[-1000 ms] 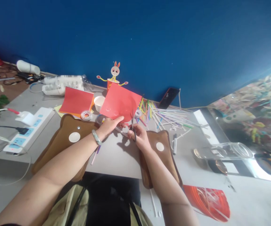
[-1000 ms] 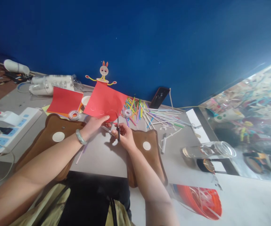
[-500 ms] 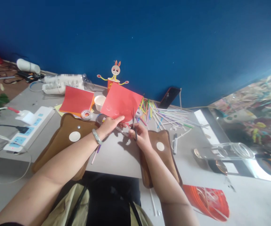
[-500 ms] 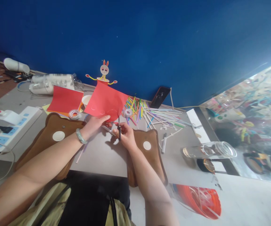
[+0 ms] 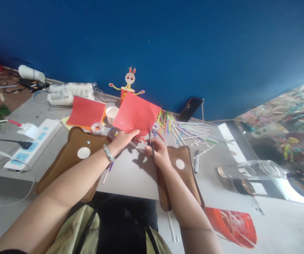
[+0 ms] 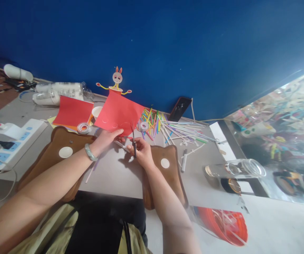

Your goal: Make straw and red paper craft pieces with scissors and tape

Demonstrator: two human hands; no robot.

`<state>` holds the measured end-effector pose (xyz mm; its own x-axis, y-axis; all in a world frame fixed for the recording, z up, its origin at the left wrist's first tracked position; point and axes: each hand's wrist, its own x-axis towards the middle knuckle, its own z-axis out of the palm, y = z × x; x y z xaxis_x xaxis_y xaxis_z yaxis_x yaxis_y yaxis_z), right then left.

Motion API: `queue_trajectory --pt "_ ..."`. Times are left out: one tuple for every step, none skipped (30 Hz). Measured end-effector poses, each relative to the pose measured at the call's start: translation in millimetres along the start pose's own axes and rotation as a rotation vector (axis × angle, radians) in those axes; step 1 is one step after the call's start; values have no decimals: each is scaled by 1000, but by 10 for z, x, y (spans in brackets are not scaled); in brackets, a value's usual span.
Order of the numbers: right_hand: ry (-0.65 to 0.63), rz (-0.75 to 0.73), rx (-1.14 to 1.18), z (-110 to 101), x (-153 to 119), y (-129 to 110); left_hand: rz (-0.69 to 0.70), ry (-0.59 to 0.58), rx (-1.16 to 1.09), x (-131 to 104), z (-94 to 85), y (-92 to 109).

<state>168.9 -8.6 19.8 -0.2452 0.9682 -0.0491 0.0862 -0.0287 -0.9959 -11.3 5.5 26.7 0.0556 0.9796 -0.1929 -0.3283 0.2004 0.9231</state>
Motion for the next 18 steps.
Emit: queue_trajectory --pt "2 2 4 -3 1 7 1 -2 -1 6 -5 -6" --pt "2 3 7 -6 2 13 1 -3 0 10 -11 -12" --pt "2 5 7 -9 1 16 1 -3 3 14 -16 -16" --pt "3 7 7 -11 1 18 1 -2 7 16 -20 -18" --pt "2 10 6 -13 0 18 0 -3 10 17 -23 -17" --pt "2 11 6 -14 -1 17 -1 -2 12 17 -25 -14" --pt "2 12 5 -15 -1 15 1 -1 14 16 -26 -10" --pt "3 10 5 -17 -1 12 2 -2 16 16 -27 -5" --pt "1 7 5 -19 -2 9 5 -2 17 17 -29 -1" --pt "-1 4 6 -22 -1 7 9 -1 16 18 -31 1" --pt "-3 1 6 -25 -1 6 13 -1 15 21 -33 2" --pt "-6 0 4 -28 -1 6 16 1 15 24 -36 2" --pt "-9 -1 2 -31 -1 7 20 3 17 27 -39 2" --pt "-9 -2 1 -33 -2 10 23 6 18 30 -40 2" --pt "-10 -2 2 -35 -2 13 25 10 22 30 -41 3" --pt "-12 -2 4 -37 -2 16 28 12 26 30 -41 5" --pt "-13 -2 8 -37 -3 19 30 14 30 28 -39 10" --pt "-14 -2 13 -38 -4 21 34 14 32 25 -37 15"
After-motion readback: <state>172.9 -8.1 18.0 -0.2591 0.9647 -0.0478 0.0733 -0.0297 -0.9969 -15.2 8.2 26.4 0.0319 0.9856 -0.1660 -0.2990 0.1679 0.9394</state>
